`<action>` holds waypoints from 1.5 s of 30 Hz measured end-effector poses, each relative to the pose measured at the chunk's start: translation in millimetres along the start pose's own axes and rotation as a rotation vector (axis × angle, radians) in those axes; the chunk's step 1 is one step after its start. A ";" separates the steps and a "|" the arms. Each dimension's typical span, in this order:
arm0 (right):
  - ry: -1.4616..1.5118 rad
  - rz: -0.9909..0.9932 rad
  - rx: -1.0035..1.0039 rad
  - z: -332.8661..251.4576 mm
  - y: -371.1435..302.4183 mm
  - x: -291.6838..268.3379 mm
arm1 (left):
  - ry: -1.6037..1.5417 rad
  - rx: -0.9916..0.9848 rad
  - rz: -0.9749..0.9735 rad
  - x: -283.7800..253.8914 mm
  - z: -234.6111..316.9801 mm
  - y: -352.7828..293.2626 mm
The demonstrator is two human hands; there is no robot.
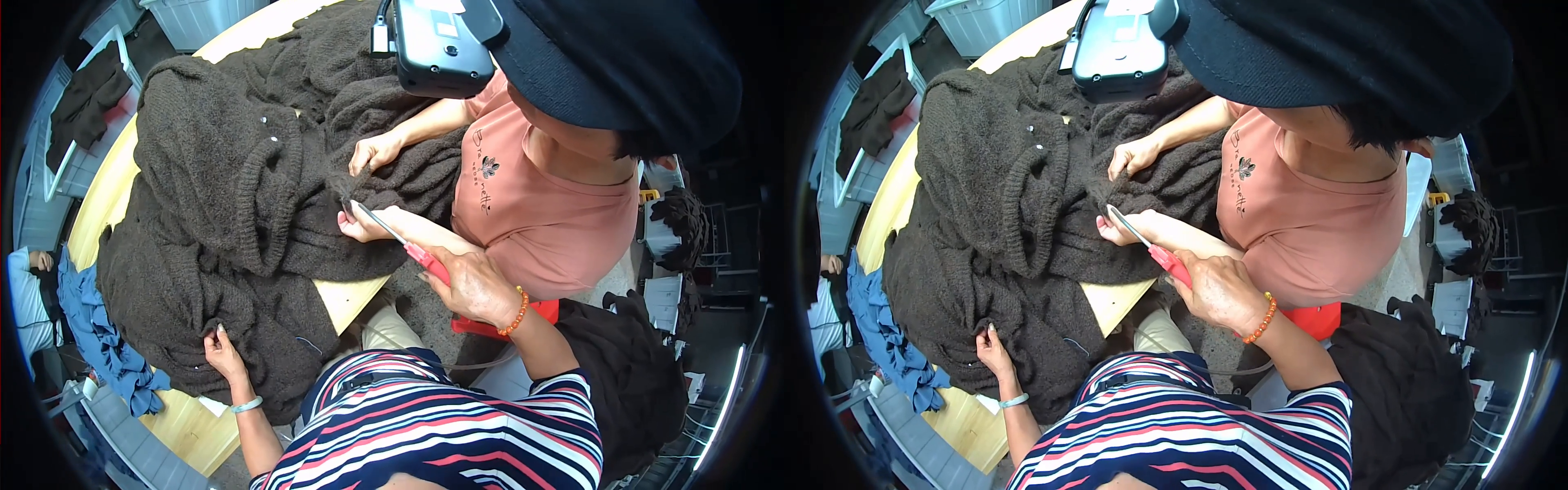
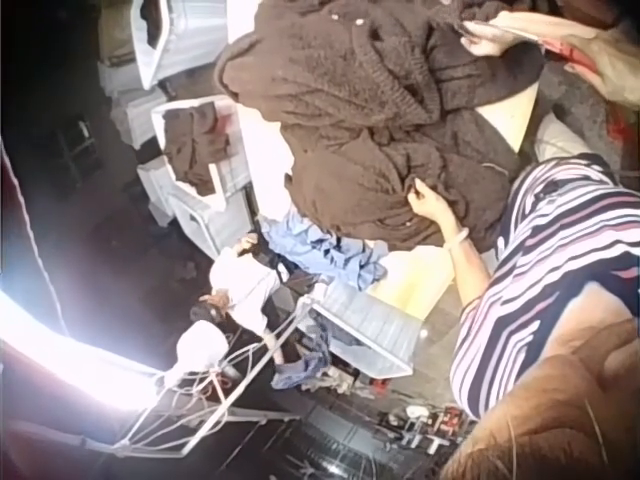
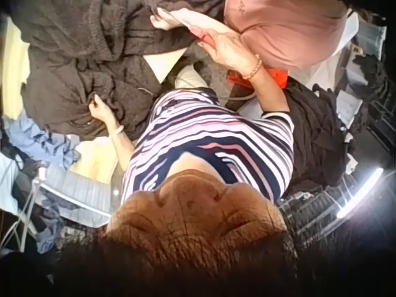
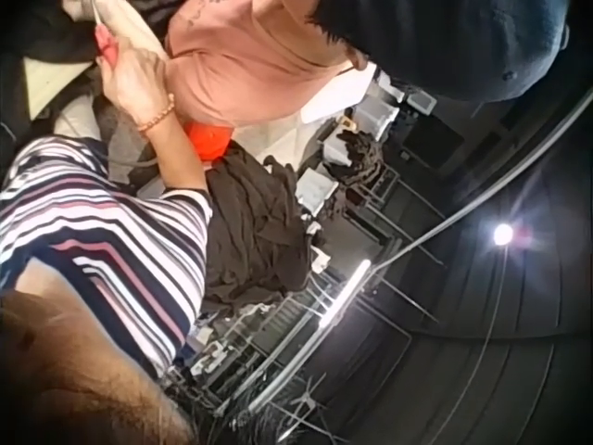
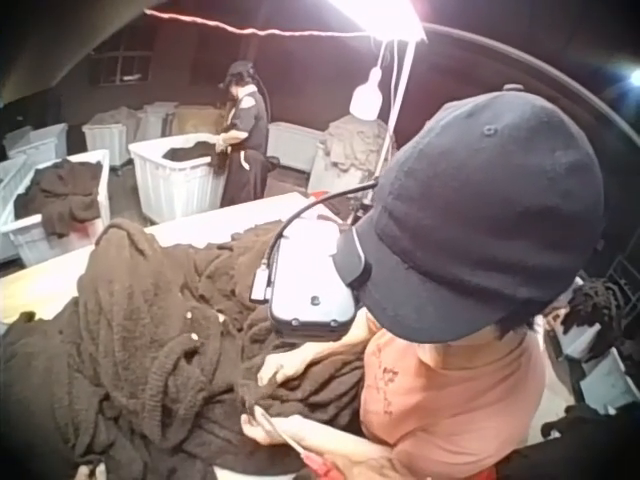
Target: Trimming excess threads from brown knitted garments using scissors.
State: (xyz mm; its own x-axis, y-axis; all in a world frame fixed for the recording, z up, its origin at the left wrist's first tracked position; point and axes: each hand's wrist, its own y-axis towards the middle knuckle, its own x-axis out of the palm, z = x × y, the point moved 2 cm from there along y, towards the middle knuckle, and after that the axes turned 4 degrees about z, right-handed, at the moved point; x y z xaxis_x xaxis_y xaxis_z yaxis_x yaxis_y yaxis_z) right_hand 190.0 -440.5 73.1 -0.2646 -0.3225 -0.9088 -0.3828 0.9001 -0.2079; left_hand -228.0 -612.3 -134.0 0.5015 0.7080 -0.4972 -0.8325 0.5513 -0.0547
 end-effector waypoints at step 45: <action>0.084 -0.050 0.083 -3.0 -6.0 25.7 | 0.019 0.093 0.020 -0.9 -24.3 12.4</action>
State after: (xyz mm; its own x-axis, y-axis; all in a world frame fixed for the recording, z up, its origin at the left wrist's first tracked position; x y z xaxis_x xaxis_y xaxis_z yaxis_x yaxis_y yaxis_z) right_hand 182.8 -455.1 52.1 -0.3216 -0.3883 -0.8636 -0.3240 0.9021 -0.2849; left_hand -244.5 -616.8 -155.3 0.4792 0.7114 -0.5141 -0.8167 0.5760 0.0357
